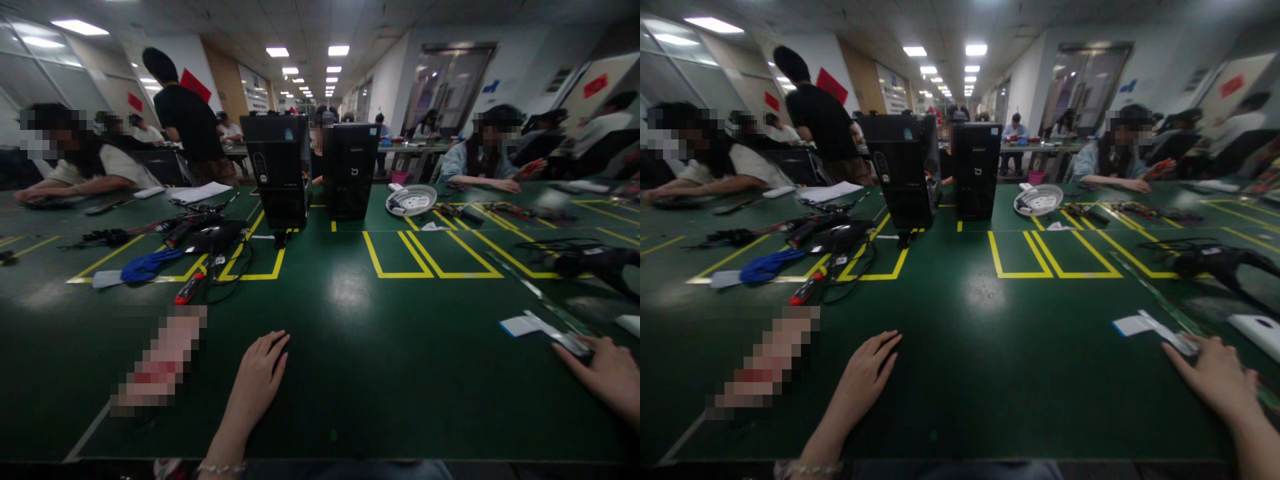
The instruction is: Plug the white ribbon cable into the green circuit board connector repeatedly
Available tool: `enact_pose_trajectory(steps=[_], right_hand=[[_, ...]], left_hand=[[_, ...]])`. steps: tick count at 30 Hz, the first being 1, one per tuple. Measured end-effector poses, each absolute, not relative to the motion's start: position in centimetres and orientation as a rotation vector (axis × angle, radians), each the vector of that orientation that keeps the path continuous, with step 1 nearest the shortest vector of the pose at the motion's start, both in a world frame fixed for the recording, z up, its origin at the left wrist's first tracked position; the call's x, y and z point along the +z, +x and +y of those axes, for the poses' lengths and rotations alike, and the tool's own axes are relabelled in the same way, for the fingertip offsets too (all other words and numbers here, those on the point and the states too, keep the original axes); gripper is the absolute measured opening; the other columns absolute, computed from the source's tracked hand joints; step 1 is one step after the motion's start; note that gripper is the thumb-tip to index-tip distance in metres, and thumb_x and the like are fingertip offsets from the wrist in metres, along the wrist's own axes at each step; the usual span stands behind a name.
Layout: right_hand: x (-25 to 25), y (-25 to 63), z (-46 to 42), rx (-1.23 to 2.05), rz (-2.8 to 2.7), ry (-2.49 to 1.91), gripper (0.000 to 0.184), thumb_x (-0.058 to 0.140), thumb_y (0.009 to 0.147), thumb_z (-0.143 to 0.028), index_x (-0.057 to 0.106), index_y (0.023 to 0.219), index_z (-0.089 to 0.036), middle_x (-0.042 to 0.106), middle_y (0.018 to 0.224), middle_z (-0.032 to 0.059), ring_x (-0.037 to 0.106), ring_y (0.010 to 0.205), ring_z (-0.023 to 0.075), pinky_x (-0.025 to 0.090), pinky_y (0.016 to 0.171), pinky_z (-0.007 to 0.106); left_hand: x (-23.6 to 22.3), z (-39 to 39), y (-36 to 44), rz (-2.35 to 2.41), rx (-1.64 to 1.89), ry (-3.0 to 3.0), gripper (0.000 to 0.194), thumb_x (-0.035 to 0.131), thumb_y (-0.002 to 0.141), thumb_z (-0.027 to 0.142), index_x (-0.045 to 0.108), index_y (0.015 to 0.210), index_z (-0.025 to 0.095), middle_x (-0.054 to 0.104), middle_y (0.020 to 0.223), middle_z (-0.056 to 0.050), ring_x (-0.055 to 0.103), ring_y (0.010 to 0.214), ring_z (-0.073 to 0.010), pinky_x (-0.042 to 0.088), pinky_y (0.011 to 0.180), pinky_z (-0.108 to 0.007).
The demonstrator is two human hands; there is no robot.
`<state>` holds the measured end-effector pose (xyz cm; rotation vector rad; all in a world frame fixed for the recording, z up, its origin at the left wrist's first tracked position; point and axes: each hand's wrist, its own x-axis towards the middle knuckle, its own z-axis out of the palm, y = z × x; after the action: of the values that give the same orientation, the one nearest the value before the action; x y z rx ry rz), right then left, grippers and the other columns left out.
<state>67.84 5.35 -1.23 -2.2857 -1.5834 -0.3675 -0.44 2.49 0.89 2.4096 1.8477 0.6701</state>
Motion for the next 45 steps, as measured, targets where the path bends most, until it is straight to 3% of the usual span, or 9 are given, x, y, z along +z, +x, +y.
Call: enact_pose_trajectory(steps=[3, 8, 10, 17, 20, 27, 33, 39, 45], right_hand=[[0.0, 66.3, 5.0, -0.366, -1.592, -2.364, 0.088, 0.032, 0.080, -0.075, 0.061, 0.120, -0.002, 0.054, 0.118, 0.0349, 0.052, 0.112, 0.0425, 0.039, 0.074, 0.054], [1.0, 65.2, 4.6, -0.221, -1.675, -2.343, 0.064, 0.038, 0.084, -0.060, 0.064, 0.110, -0.008, 0.064, 0.104, 0.0290, 0.063, 0.090, 0.0343, 0.046, 0.070, 0.045], [1.0, 64.7, 4.4, -0.182, -1.690, -2.330, 0.056, 0.039, 0.084, -0.056, 0.065, 0.106, -0.012, 0.065, 0.104, 0.0263, 0.064, 0.089, 0.0334, 0.047, 0.071, 0.044], [0.9, 57.6, 3.5, 0.012, -1.924, -2.025, 0.053, 0.038, 0.087, -0.054, 0.061, 0.115, -0.016, 0.058, 0.123, 0.0209, 0.056, 0.115, 0.0308, 0.047, 0.094, 0.042], [0.9, 52.5, 3.3, 0.057, -2.068, -1.863, 0.055, 0.035, 0.090, -0.057, 0.059, 0.120, -0.018, 0.059, 0.123, 0.0172, 0.055, 0.117, 0.0308, 0.046, 0.097, 0.048], [1.5, 37.9, 2.9, 0.205, -2.389, -1.544, 0.045, 0.037, 0.096, -0.045, 0.053, 0.132, -0.025, 0.047, 0.141, 0.0089, 0.039, 0.135, 0.0248, 0.029, 0.113, 0.053], [2.1, 27.3, 1.4, 0.349, -2.551, -1.345, 0.051, 0.042, 0.095, -0.039, 0.038, 0.145, -0.026, 0.030, 0.153, 0.0049, 0.021, 0.143, 0.0249, 0.020, 0.116, 0.054], [2.5, 24.6, 0.6, 0.476, -2.643, -1.141, 0.058, 0.045, 0.094, -0.038, 0.028, 0.149, -0.028, 0.024, 0.155, 0.0008, 0.016, 0.144, 0.0221, 0.013, 0.119, 0.051], [2.5, 24.9, 0.9, 0.487, -2.625, -1.127, 0.062, 0.048, 0.092, -0.036, 0.029, 0.149, -0.022, 0.026, 0.155, 0.0035, 0.015, 0.144, 0.0218, 0.014, 0.119, 0.049]], left_hand=[[0.9, 2.5, -0.4, 1.842, 0.688, 2.414, 0.036, 0.042, 0.096, 0.025, 0.057, 0.128, 0.022, 0.058, 0.131, -0.007, 0.052, 0.122, -0.0256, 0.040, 0.105, -0.048], [0.9, 2.5, -0.4, 1.857, 0.695, 2.402, 0.036, 0.043, 0.095, 0.026, 0.058, 0.128, 0.023, 0.058, 0.131, -0.007, 0.052, 0.122, -0.0266, 0.040, 0.105, -0.049], [0.9, 2.5, -0.4, 1.862, 0.685, 2.400, 0.036, 0.042, 0.096, 0.026, 0.057, 0.128, 0.023, 0.057, 0.131, -0.007, 0.052, 0.122, -0.0270, 0.040, 0.104, -0.049], [1.1, 2.4, -0.3, 1.865, 0.668, 2.405, 0.037, 0.041, 0.096, 0.026, 0.056, 0.130, 0.021, 0.057, 0.132, -0.008, 0.051, 0.123, -0.0268, 0.040, 0.105, -0.049], [1.0, 2.4, -0.3, 1.865, 0.657, 2.407, 0.037, 0.042, 0.096, 0.026, 0.056, 0.130, 0.022, 0.057, 0.132, -0.008, 0.051, 0.123, -0.0267, 0.039, 0.105, -0.049], [0.7, 2.5, -0.5, 1.865, 0.655, 2.409, 0.037, 0.042, 0.096, 0.026, 0.055, 0.131, 0.021, 0.056, 0.133, -0.008, 0.050, 0.124, -0.0266, 0.039, 0.105, -0.048], [0.5, 2.7, -0.4, 1.849, 0.702, 2.439, 0.035, 0.044, 0.096, 0.025, 0.057, 0.127, 0.021, 0.058, 0.130, -0.008, 0.053, 0.120, -0.0259, 0.042, 0.103, -0.048], [1.3, 2.2, 0.3, 1.718, 0.797, 2.504, 0.033, 0.042, 0.097, 0.021, 0.058, 0.126, 0.022, 0.059, 0.129, -0.008, 0.053, 0.121, -0.0257, 0.040, 0.104, -0.052], [2.5, 0.8, 3.7, 1.338, 0.804, 2.530, 0.034, 0.043, 0.096, 0.015, 0.056, 0.127, 0.021, 0.061, 0.127, -0.007, 0.053, 0.121, -0.0230, 0.046, 0.102, -0.043]])
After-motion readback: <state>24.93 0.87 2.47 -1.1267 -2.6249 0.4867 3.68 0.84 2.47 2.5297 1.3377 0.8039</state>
